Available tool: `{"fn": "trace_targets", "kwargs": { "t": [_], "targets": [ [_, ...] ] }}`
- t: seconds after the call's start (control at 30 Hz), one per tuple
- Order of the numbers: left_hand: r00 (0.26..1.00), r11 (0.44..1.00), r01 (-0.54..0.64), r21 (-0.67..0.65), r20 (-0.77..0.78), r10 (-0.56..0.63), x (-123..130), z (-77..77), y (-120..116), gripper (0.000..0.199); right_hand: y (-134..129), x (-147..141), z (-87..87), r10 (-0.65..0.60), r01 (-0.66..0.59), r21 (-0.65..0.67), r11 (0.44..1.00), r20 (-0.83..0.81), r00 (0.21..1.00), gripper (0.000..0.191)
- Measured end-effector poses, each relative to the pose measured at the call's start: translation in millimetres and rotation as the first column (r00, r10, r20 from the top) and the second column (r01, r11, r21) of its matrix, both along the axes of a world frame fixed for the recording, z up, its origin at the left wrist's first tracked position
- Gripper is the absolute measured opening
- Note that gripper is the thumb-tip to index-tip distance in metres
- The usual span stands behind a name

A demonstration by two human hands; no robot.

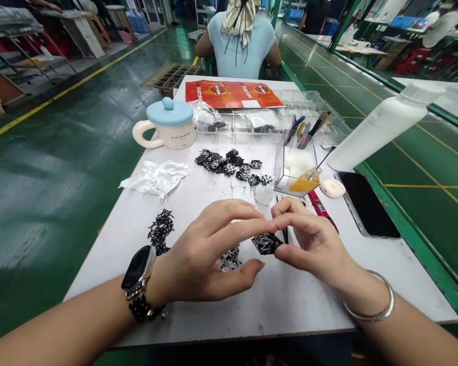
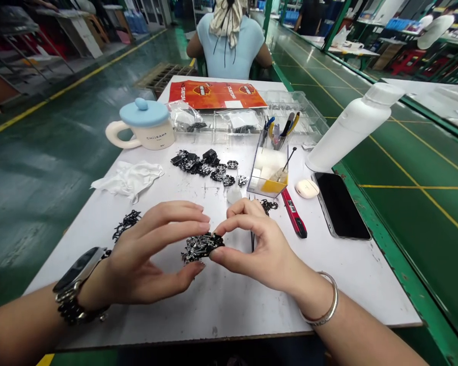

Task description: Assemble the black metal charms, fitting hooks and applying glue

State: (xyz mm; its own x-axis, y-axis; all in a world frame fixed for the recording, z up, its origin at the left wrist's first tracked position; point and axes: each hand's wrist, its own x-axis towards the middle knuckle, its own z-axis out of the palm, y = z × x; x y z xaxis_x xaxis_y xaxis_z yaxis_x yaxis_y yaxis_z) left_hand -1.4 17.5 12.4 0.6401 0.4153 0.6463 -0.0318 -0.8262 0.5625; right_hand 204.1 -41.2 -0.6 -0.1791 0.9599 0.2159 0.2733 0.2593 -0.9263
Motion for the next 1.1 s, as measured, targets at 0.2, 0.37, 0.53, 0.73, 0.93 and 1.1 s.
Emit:
{"fn": "trace_targets", "kwargs": {
  "t": [0.2, 0.37, 0.53, 0.73, 0.93, 1.1],
  "targets": [
    [0.996, 0.981, -0.047, 0.186, -0.067, 0.06, 3.2, 2.2, -0.7, 0.031, 1.3, -1.3, -1.6, 0.034, -0.033, -0.025, 0.999, 0.047, 0.998, 0.016],
    [0.995, 0.966, -0.051, 0.253, -0.069, 0.071, 2.9, 0.6, -0.2, 0.027, 1.4, -0.8, -2.3, 0.042, -0.039, -0.038, 0.999, 0.061, 0.997, 0.016],
    [0.996, 0.959, -0.064, 0.277, -0.046, 0.08, 3.4, -2.6, -0.4, 0.026, 0.8, -1.4, -2.2, 0.042, -0.039, -0.062, 0.997, 0.053, 0.998, 0.015],
    [0.995, 0.949, -0.059, 0.31, -0.058, 0.08, 1.8, -2.5, -1.0, 0.024, 0.0, -2.9, -0.6, 0.056, -0.051, -0.087, 0.995, 0.053, 0.997, 0.017],
    [0.991, 0.989, -0.055, 0.139, -0.116, 0.072, 1.4, -2.8, -5.2, 0.022, -0.8, -2.7, -0.7, 0.008, -0.014, 0.039, 0.999, 0.151, 0.989, 0.013],
    [0.992, 0.972, -0.073, -0.224, -0.117, 0.047, 4.6, -1.9, -10.5, 0.015, -2.7, -4.0, 0.4, -0.035, -0.04, 0.258, 0.965, 0.281, 0.959, 0.013]
  ]
}}
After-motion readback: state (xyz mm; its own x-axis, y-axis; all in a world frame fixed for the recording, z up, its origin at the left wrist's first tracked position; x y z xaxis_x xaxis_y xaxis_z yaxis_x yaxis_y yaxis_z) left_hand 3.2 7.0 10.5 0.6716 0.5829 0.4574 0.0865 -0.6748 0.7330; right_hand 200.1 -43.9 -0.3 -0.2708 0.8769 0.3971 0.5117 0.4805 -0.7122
